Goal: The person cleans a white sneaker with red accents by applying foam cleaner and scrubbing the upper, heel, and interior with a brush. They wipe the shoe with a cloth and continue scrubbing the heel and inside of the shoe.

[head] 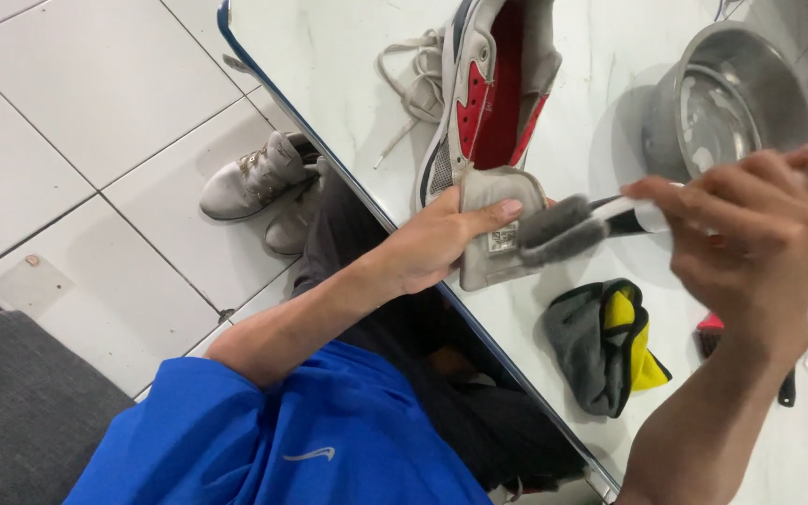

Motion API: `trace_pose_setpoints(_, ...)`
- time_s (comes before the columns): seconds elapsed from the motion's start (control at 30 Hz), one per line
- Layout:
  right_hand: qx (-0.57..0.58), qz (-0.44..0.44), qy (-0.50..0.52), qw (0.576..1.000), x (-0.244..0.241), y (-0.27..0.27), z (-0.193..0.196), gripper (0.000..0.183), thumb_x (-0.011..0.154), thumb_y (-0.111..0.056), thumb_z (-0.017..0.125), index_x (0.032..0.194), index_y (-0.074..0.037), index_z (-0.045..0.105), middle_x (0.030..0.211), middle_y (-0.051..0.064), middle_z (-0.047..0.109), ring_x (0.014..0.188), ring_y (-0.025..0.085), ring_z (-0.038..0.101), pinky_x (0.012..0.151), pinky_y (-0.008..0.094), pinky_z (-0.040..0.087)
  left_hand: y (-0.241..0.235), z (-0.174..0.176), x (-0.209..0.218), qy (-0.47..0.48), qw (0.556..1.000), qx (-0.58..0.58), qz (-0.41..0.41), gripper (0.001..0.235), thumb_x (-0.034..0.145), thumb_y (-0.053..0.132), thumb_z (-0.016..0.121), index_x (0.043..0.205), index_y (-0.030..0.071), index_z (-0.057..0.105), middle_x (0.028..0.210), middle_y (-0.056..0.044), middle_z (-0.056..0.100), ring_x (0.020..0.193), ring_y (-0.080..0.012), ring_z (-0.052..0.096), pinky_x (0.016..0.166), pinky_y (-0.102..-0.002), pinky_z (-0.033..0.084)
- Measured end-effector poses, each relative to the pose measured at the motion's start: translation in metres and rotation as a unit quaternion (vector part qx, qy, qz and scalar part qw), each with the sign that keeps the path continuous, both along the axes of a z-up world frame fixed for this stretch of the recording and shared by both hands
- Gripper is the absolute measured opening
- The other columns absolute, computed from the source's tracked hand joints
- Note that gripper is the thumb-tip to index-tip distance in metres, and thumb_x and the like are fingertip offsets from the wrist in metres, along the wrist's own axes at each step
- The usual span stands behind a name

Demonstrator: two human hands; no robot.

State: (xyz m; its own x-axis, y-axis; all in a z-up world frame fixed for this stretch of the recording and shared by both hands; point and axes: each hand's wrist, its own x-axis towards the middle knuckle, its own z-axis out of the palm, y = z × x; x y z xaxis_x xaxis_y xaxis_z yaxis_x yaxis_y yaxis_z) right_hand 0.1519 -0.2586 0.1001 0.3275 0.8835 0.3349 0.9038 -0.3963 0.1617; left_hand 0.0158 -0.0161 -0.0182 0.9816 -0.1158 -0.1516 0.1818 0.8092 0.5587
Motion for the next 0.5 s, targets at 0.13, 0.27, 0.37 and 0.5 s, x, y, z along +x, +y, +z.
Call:
trace_pose_setpoints(0.13, 0.079, -0.011, 0.098, 0.992, -0.03, 0.02, 0.022, 0.038, 0.11, 0.029, 0.073, 0.126, -0.002, 0.087, 0.084, 0.005, 0.059, 0.09, 0.024, 0.038, 0.09, 0.037, 0.033, 0.003, 0.003, -0.001, -0.003, 1.0, -0.002, 0.006, 0.025, 0.099, 0.016, 0.063, 0.119, 0.0, 0.068, 0.11, -0.013, 0.074, 0.103, -0.0251, 0.071, 0.09, -0.041, 0.062)
trace_pose_setpoints(0.27, 0.046, 0.052, 0.051, 0.996, -0.026, 0.03, 0.01, 0.016, 0.11, 0.004, 0.088, 0.114, -0.011, 0.084, 0.084, 0.004, 0.067, 0.082, 0.022, 0.045, 0.095, 0.042, 0.029, 0.009, 0.011, -0.006, -0.018, 0.997, -0.038, -0.061, 0.064, 0.097, 0.058, 0.048, 0.125, 0.004, 0.068, 0.11, -0.015, 0.073, 0.098, -0.0286, 0.071, 0.087, -0.045, 0.059)
trace_pose_setpoints(0.37, 0.04, 0.032, -0.006, 0.999, -0.003, 0.023, 0.008, 0.016, 0.113, 0.004, 0.087, 0.121, -0.01, 0.088, 0.086, 0.005, 0.067, 0.086, 0.022, 0.045, 0.099, 0.042, 0.029, 0.009, 0.011, -0.006, -0.085, 0.992, -0.071, -0.067, 0.072, 0.105, 0.062, 0.032, 0.13, 0.002, 0.064, 0.117, -0.021, 0.072, 0.105, -0.032, 0.07, 0.09, -0.046, 0.056)
trace_pose_setpoints(0.5, 0.038, 0.033, -0.005, 0.999, 0.002, 0.028, -0.008, 0.01, 0.117, -0.007, 0.084, 0.123, -0.015, 0.085, 0.091, 0.004, 0.072, 0.091, 0.022, 0.053, 0.111, 0.044, 0.031, 0.006, -0.001, -0.004, -0.166, 0.974, -0.137, -0.074, 0.082, 0.109, 0.066, 0.024, 0.142, -0.003, 0.055, 0.124, -0.027, 0.07, 0.112, -0.0385, 0.071, 0.095, -0.046, 0.057)
